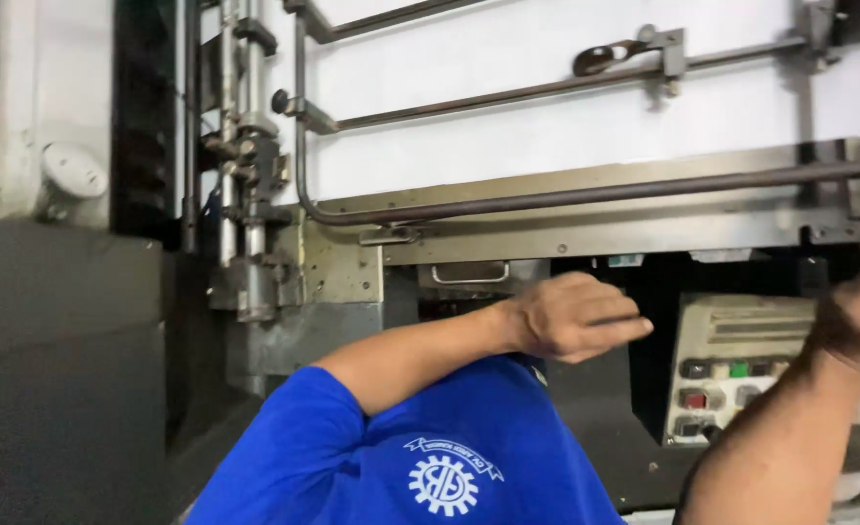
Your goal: Operating and adjusting an offset printing press to manage paper feeding and alignment.
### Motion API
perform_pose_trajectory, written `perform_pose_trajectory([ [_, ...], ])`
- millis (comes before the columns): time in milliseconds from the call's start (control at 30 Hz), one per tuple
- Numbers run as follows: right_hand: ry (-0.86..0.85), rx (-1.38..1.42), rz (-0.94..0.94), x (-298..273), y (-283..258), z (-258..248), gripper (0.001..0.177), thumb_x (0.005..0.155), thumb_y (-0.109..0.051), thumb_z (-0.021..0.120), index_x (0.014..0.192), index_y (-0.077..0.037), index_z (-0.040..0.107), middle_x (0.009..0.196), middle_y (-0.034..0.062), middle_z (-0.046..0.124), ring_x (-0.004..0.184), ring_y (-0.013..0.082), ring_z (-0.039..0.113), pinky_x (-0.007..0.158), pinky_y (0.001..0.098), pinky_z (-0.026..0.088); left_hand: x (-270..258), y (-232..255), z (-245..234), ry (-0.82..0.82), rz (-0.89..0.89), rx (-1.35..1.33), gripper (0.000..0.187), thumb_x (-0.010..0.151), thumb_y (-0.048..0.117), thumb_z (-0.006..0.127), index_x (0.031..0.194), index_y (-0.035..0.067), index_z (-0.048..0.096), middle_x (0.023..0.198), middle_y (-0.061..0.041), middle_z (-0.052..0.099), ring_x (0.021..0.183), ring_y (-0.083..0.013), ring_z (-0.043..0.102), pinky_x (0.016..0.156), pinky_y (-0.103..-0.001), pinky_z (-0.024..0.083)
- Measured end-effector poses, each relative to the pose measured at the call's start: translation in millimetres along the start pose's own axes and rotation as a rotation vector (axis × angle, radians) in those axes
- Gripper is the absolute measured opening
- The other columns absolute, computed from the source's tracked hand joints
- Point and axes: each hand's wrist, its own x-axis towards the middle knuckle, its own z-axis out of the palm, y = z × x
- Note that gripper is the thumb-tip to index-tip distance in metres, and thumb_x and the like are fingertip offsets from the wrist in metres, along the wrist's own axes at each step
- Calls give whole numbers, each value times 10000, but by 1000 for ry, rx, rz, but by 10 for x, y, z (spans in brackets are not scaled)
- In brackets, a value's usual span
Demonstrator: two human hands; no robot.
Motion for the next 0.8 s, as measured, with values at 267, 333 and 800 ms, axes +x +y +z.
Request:
perform_pose_trajectory([
  [267,99,-354,-63,1477,-1778,-149,289,1039,-117,657,791,9,578,844,144,673,834,336,585,944,438,395,259,137,-362,406,-230,552,519,904,186,820,1375,119,612,1351,-73,583,1231,-263,573,1114,-419,384],
  [333,78,-368,-35,1296,-1616,-195,263,1057,-123,649,831,5,609,858,131,683,843,314,585,985,393,384,230,129,-332,382,-233,512,515,908,175,809,1377,99,612,1352,-82,584,1235,-269,574,1106,-421,406],
  [800,127,-368,1,1438,-1771,-183,240,1029,-126,691,825,-23,620,859,104,665,862,297,628,975,406,399,321,13,-336,141,-428,350,484,936,118,723,1402,54,612,1399,-106,602,1310,-305,581,1084,-430,479],
])
